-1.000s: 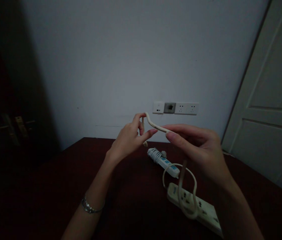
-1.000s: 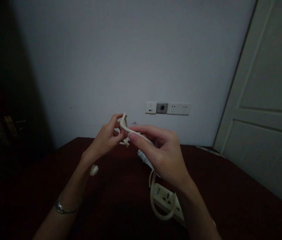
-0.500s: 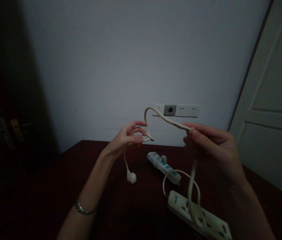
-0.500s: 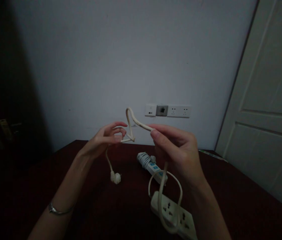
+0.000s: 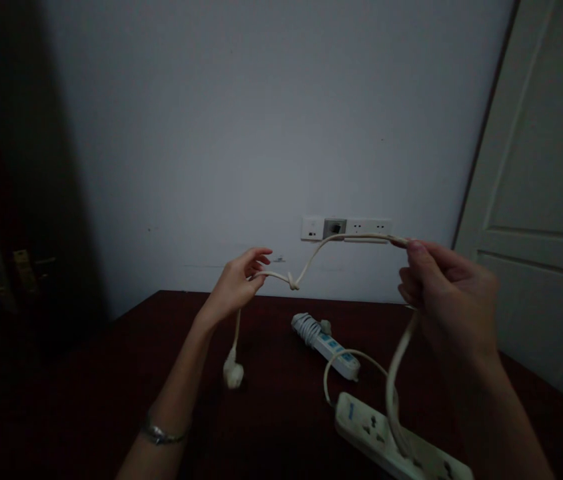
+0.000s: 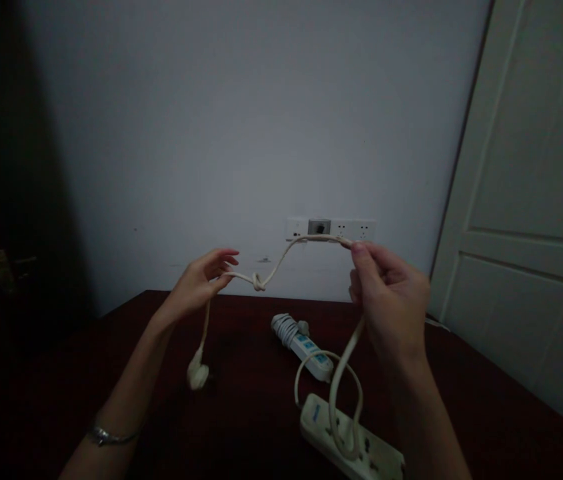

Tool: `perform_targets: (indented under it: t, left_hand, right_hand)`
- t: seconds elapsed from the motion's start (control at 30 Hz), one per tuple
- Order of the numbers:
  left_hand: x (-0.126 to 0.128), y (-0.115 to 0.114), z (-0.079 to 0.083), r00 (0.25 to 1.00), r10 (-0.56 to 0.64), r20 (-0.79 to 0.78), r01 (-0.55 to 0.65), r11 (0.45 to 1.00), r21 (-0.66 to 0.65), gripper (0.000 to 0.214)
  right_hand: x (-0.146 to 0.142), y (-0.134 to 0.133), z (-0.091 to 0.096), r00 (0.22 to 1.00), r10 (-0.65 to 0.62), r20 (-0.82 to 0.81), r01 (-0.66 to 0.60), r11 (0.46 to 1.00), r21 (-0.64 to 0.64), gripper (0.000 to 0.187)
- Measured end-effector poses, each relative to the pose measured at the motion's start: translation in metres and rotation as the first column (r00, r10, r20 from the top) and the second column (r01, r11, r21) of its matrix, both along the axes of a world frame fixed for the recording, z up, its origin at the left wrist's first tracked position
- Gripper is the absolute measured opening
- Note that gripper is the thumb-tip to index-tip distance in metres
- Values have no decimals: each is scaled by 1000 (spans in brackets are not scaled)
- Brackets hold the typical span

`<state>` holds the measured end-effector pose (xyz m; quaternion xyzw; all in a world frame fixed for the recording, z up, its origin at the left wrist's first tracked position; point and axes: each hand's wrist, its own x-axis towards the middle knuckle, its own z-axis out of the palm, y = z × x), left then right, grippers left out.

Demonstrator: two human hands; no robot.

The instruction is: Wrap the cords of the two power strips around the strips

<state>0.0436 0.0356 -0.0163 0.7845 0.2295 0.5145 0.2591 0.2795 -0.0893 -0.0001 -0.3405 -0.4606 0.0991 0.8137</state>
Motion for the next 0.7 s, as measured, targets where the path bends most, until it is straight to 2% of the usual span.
perform_targets:
  t: [0.1, 0.17, 0.27, 0.4, 0.47, 0.5, 0.6, 0.7]
  left_hand:
    - [-9, 17, -3, 987, 161, -15, -160, 985, 67, 36]
    - [-15, 28, -6, 953, 303, -21, -299, 949, 103, 32]
    - [-22, 42, -11, 860, 506, -59, -490, 853, 182, 30]
    - [-24, 50, -17, 696, 656, -293, -626, 754, 201, 33]
    - [-22, 51, -20, 661, 646, -382, -651, 747, 136, 34]
    - [-20, 52, -21, 679, 614, -404, -641, 763, 81, 35]
    - [-18, 53, -21, 815, 424, -395, -521, 834, -181, 37]
    - [-20, 51, -19, 945, 232, -233, -314, 846, -432, 29]
  right_hand:
    - [6, -5, 6, 996, 25, -85, -17, 996, 92, 18]
    - [11, -8, 9, 995, 26, -99, -12, 990, 141, 15]
    - [16, -12, 10, 995, 11, -96, 8, 980, 198, 17]
    - [18, -14, 11, 994, -22, -104, 47, 969, 242, 30]
    - [19, -13, 11, 993, -37, -108, 62, 969, 241, 33]
    - [19, -12, 10, 993, -39, -108, 64, 970, 236, 33]
    - [19, -8, 9, 995, -8, -98, 28, 979, 204, 26]
    - [20, -7, 8, 996, 40, -79, -29, 991, 133, 19]
